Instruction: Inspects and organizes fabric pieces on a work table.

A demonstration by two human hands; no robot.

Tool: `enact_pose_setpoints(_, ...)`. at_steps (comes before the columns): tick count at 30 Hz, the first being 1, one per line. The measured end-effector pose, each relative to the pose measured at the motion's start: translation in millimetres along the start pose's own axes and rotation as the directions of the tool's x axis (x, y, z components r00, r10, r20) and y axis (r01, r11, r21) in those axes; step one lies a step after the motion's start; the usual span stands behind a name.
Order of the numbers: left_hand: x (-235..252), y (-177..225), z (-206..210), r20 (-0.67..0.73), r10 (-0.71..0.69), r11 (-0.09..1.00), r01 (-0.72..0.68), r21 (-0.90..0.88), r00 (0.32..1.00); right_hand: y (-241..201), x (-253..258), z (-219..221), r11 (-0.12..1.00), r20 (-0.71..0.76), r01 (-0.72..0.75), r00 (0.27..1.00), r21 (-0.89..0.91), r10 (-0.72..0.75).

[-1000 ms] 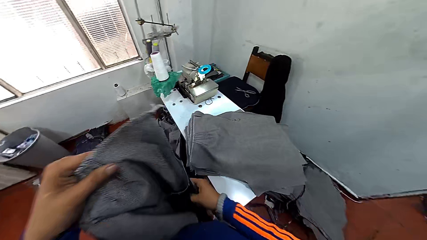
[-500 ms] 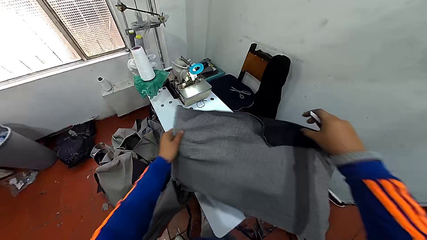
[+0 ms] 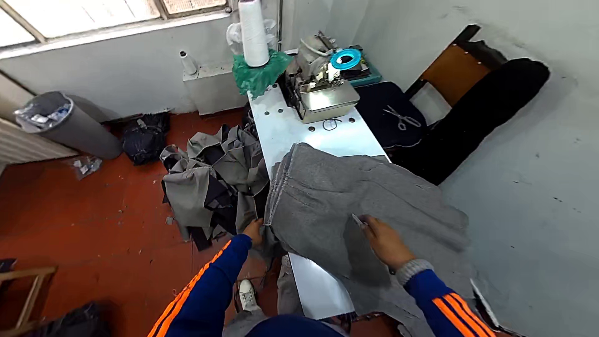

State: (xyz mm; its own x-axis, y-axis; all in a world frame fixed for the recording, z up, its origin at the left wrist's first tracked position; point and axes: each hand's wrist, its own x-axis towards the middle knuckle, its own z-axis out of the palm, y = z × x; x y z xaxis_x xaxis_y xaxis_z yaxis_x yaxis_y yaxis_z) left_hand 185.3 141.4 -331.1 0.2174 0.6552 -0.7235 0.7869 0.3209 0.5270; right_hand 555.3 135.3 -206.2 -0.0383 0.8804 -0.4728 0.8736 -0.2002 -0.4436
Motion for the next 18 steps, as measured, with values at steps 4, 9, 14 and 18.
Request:
enact_pose_setpoints(4,5,-11,28,-0.116,0.014,0.998,-0.007,0.055,0.993,-76,-23,-19,0.985,0.098,0.17,0.98,0.028,-0.171)
enact_pose_setpoints(9,-46,-35,-8,0.016,0.092,0.99,-0.093,0.101,0.996,-171,-19,45,0.925,0.295,0.268,0.937,-0.268,-0.186)
enact_pose_setpoints(14,-120,-22,-23,-0.032,0.097,0.986,-0.092,0.138,0.995,-208,-2,122,0.862,0.291,0.289,0.941,-0.417,-0.174)
enact_pose_setpoints(18,-159,1,-37,-0.031,0.129,0.962,-0.117,0.248,0.991,-217,-1,128,0.893,0.197,0.254,0.961,-0.372,-0.192)
